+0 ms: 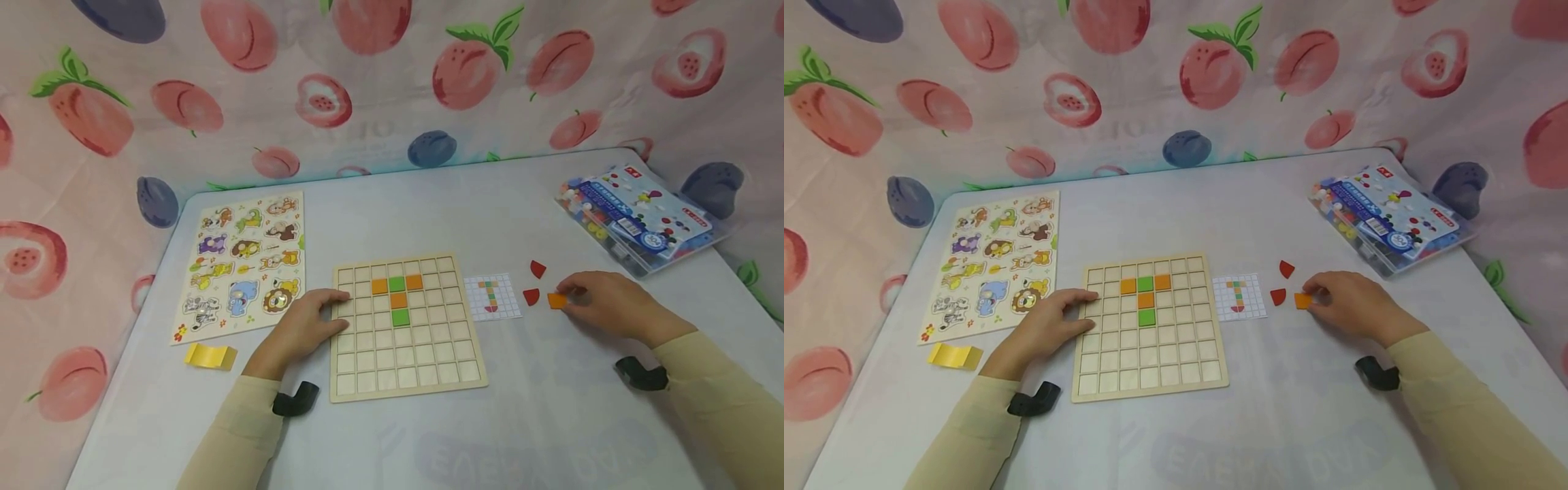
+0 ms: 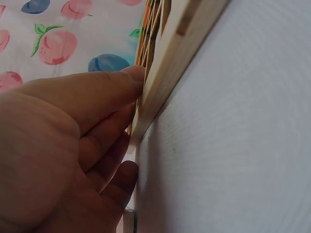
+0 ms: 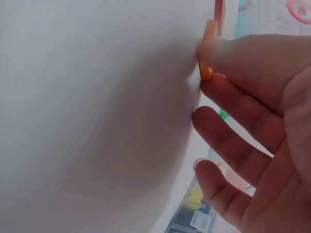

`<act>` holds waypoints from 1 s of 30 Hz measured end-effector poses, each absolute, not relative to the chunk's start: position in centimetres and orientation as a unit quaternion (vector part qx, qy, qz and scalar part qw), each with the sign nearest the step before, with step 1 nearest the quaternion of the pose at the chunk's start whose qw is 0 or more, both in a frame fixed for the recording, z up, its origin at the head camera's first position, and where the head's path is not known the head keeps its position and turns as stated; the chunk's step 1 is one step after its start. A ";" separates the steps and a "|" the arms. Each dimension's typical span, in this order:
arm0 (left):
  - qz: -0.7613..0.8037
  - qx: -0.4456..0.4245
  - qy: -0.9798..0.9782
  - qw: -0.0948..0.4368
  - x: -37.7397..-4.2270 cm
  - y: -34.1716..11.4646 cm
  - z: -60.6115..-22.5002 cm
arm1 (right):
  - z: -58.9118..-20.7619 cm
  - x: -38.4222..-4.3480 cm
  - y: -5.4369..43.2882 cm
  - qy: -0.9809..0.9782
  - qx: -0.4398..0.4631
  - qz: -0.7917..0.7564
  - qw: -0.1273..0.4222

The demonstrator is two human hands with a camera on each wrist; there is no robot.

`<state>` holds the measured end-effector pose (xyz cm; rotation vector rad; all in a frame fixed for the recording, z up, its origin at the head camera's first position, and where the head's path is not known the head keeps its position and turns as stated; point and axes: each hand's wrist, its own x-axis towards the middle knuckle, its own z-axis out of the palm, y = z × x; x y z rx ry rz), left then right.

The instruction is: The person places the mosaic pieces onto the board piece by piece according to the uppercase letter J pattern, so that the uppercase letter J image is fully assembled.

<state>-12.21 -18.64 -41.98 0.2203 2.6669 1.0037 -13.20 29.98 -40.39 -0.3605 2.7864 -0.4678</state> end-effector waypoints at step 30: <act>0.342 0.085 0.926 0.134 -11.9 -18.5 -41.4 | -38.7 -12.9 25.7 0.961 -0.193 -0.164 0.111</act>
